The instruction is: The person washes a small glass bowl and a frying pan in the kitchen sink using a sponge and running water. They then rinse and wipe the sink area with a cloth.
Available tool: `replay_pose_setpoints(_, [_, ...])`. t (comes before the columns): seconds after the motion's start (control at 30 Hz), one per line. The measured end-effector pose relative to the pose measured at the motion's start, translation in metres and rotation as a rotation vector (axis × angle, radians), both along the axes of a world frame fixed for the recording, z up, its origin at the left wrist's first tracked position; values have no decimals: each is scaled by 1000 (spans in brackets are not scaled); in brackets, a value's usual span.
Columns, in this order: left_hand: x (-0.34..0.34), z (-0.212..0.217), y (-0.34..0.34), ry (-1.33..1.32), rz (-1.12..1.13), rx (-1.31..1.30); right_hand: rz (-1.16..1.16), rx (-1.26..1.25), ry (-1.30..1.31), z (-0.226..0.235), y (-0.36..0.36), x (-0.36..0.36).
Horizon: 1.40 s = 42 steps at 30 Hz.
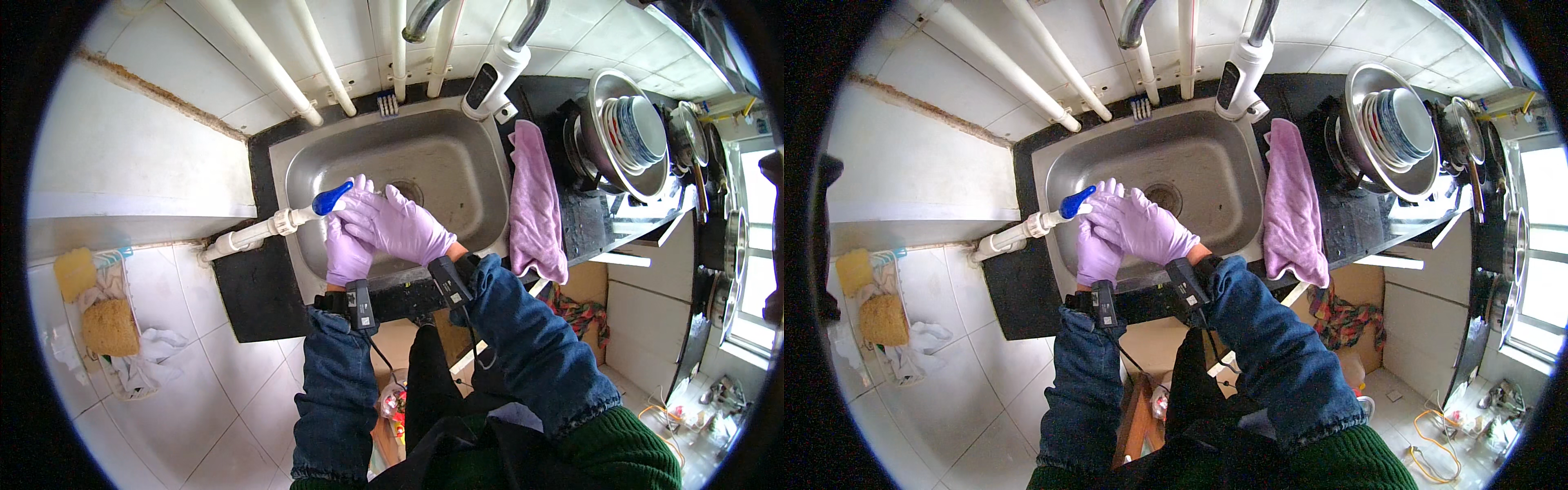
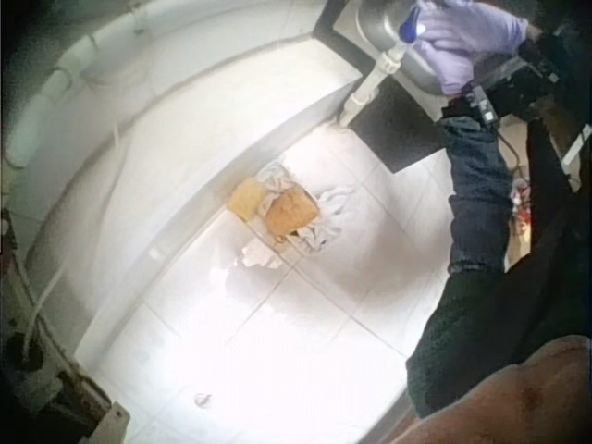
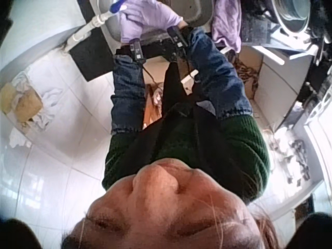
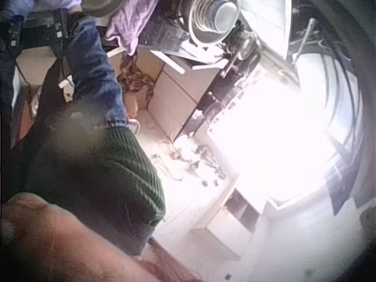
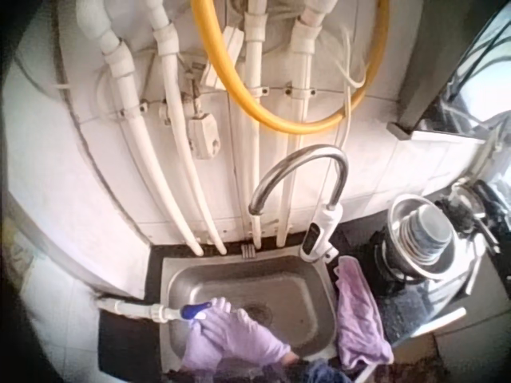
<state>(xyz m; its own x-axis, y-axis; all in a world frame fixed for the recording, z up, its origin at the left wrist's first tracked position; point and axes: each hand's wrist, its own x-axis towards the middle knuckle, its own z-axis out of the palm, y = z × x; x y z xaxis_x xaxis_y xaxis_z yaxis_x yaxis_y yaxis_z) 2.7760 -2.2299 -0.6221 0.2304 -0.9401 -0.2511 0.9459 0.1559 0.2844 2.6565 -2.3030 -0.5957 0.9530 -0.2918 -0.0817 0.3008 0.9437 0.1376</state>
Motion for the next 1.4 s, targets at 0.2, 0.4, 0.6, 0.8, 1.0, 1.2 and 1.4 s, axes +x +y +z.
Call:
replay_pose_setpoints(0.2, [-7,2,1,-50,-49,-107,-70,25,-127,-6,4,-5])
replay_pose_setpoints(0.4, [-10,-3,-13,-177,35,63,-133,-122,197,0,17,-8])
replay_pose_setpoints(0.6, [-7,-16,-14,-35,85,226,-205,-988,873,4,38,13])
replay_pose_setpoints(0.8, [14,-37,-3,-381,-99,420,-343,-1871,1226,46,12,6])
replay_pose_setpoints(1.0, [5,-35,0,-383,-104,440,-647,-2400,1125,73,-7,41])
replay_pose_setpoints(1.2, [-11,-16,4,-430,-128,427,-616,-2610,1319,60,-13,60])
replay_pose_setpoints(1.4, [-26,10,18,-486,-105,440,-292,-2310,1492,66,-1,65])
